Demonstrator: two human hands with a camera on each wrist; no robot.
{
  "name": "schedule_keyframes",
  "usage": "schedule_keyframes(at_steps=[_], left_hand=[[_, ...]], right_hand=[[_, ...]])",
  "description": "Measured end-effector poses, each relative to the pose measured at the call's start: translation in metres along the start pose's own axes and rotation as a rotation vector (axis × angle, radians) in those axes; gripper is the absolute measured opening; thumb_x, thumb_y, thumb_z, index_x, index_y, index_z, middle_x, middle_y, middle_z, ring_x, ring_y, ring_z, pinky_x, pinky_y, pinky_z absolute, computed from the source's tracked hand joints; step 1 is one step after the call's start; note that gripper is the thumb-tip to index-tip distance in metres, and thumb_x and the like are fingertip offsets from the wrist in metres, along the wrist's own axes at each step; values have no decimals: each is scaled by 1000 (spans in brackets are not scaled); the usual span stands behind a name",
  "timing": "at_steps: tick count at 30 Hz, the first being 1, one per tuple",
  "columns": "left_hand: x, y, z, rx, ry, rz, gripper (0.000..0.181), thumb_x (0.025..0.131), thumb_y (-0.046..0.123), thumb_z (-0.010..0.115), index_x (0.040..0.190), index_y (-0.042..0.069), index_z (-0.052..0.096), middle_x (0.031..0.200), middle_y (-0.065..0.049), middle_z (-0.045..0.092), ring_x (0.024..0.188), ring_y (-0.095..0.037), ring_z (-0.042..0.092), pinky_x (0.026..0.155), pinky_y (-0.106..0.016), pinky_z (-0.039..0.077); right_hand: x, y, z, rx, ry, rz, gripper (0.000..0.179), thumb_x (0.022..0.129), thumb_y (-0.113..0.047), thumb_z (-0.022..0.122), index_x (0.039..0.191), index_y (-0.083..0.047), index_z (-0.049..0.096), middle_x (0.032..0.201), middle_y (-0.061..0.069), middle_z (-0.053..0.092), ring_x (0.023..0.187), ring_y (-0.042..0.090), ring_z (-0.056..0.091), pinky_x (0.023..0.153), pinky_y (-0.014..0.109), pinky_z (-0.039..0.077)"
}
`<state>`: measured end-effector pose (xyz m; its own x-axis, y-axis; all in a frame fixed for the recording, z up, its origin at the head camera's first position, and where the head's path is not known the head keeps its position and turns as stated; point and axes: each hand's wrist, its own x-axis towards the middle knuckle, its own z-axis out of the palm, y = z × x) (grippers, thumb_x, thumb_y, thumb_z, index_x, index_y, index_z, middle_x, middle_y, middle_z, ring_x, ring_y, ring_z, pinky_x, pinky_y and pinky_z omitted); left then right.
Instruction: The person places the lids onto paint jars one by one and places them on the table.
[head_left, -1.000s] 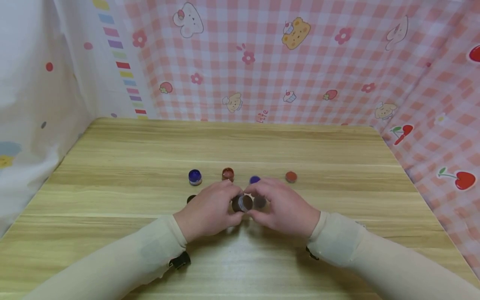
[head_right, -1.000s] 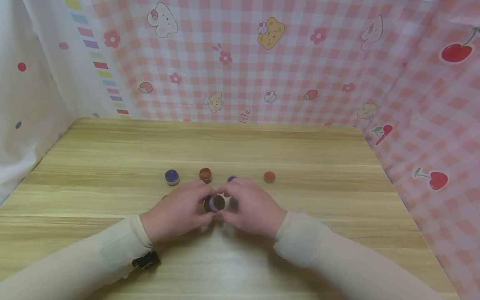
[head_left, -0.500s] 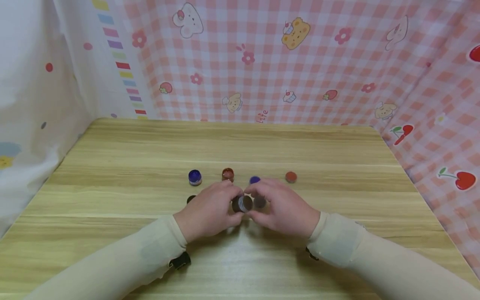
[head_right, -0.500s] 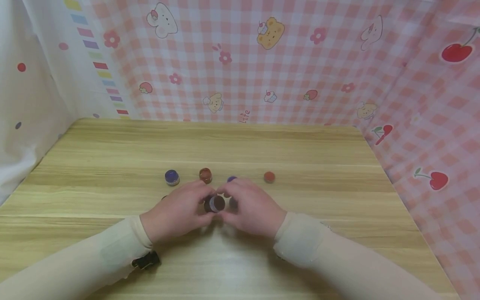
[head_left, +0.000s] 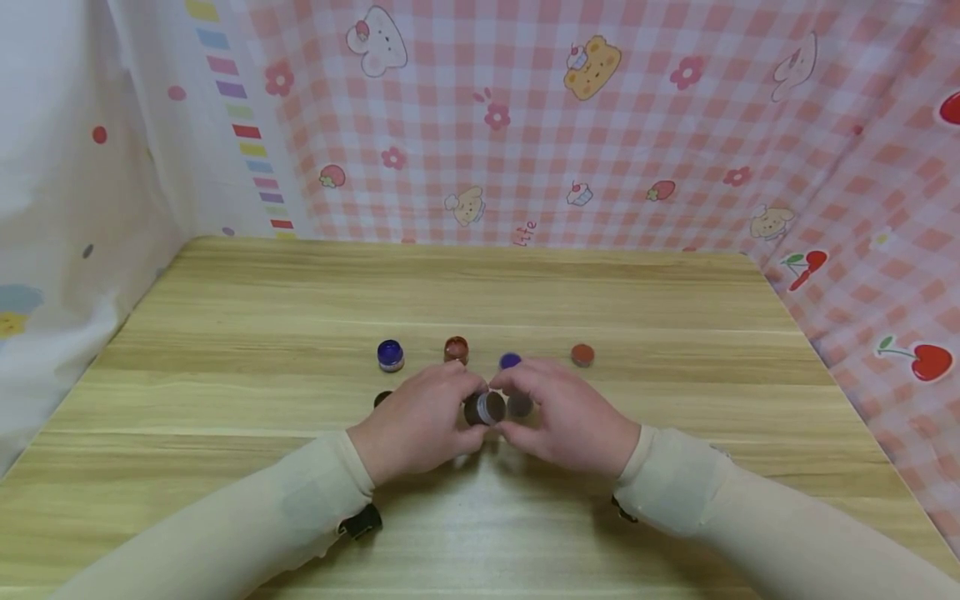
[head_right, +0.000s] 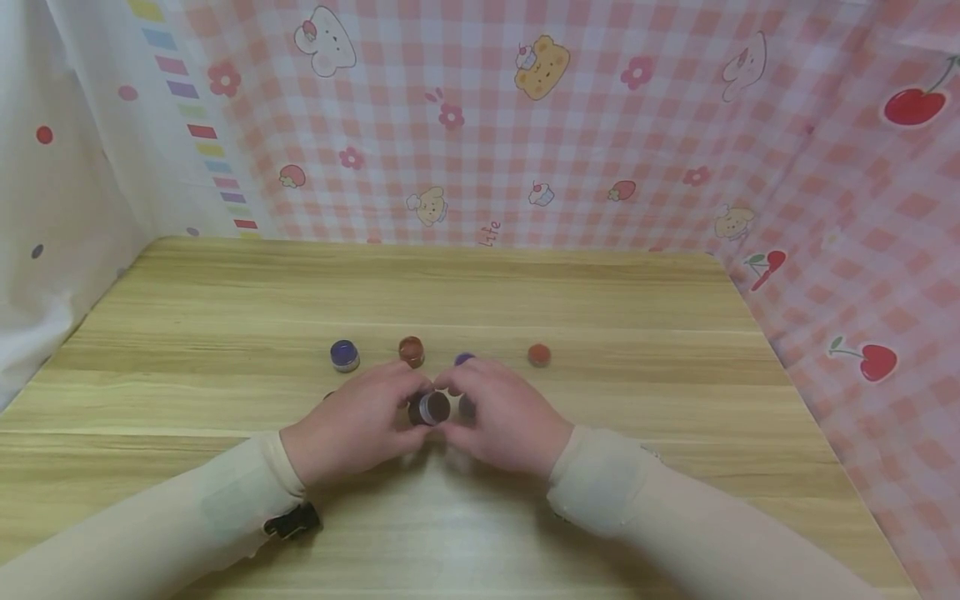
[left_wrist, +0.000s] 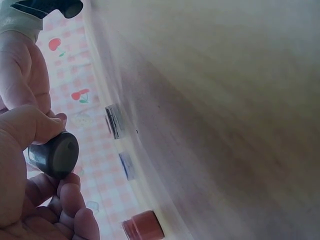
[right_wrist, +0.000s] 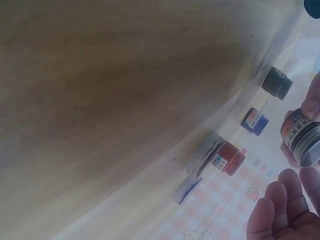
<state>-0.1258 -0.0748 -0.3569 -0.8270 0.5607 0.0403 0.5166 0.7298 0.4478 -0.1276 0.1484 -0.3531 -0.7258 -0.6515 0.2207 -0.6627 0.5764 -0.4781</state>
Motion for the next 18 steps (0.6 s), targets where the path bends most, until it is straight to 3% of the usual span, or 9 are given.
schedule_keyframes(at_steps=[11, 18], left_hand=[[1, 0, 1, 6, -2, 4, 27, 91, 33, 79, 111, 16, 71, 98, 6, 62, 92, -14, 57, 87, -35, 49], [1, 0, 1, 12, -2, -1, 27, 91, 34, 80, 109, 17, 69, 95, 6, 60, 90, -14, 55, 83, -34, 48]], right_hand=[[-1, 0, 0, -6, 3, 15, 34, 90, -25, 85, 118, -14, 69, 109, -3, 70, 99, 19, 65, 87, 33, 54], [-1, 2, 1, 15, 16, -25, 36, 89, -18, 85, 120, -14, 69, 111, -3, 71, 100, 18, 66, 88, 33, 55]])
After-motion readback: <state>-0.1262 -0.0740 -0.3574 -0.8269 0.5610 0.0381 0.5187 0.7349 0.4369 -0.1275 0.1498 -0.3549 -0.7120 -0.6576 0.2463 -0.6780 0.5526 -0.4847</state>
